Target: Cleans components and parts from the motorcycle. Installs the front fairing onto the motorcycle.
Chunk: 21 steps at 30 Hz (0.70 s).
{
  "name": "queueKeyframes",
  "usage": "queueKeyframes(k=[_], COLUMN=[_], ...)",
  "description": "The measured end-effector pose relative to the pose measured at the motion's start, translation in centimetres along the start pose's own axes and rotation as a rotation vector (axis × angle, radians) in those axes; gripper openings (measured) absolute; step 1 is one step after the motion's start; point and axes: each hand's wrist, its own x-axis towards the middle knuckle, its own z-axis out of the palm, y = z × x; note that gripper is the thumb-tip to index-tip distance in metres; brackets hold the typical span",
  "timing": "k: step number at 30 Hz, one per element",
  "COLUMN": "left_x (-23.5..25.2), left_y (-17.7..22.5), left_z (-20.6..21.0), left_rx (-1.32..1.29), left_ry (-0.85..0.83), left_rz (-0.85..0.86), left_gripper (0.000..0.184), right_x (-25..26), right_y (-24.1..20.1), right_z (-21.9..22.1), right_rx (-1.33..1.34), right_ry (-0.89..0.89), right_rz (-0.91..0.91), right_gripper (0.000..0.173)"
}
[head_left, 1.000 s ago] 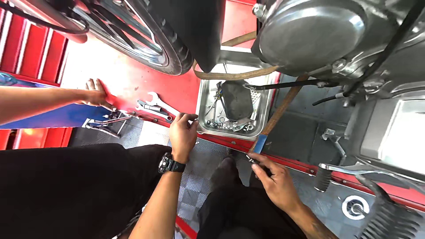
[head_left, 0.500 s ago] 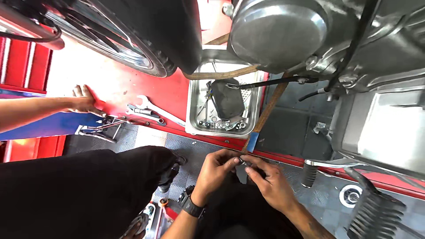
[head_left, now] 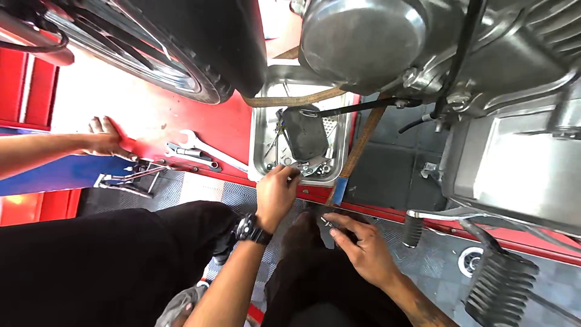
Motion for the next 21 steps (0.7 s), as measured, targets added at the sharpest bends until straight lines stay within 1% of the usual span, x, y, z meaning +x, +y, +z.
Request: queueKeyframes(k=[3, 6, 9, 12, 14, 17, 19, 21], left_x=[4.0, 5.9, 6.4, 6.2, 6.0, 5.1, 3.5, 1.7], left_y=[0.6, 1.5, 2.0, 1.1, 0.0, -1.3, -1.1, -0.4], left_z=[1.2, 2.3, 2.6, 2.7, 2.2, 0.3, -1.5, -3.0], left_rx=[0.227, 0.382, 0.408, 0.359, 0.178, -0.294, -0.604, -0.832], left_ry=[-0.167, -0.310, -0.323, -0.285, -0.266, -0.223, -0.237, -0.254], left_rz=[-0.022, -0.096, -0.139, -0.136, -0.157, -0.167, -0.166, -0.191], left_gripper=[0.020, 0.026, 0.027, 0.026, 0.023, 0.016, 0.011, 0.011], right_x=[-0.3, -0.3, -0.4, -0.4, -0.3, 0.0, 0.2, 0.4], right_y=[-0.1, -0.4, -0.2, -0.1, -0.2, -0.2, -0.1, -0.1], right_z=[0.1, 0.0, -0.2, -0.2, -0.2, -0.2, -0.1, 0.0], right_rx=[-0.035, -0.045, -0.032, -0.023, -0.006, 0.025, 0.042, 0.051], right_ry=[0.004, 0.023, 0.047, 0.056, 0.065, 0.073, 0.074, 0.076], right_rz=[0.024, 0.009, -0.011, 0.005, 0.006, 0.011, 0.003, -0.009], right_gripper=[0.029, 0.028, 0.028, 0.028, 0.027, 0.027, 0.027, 0.027])
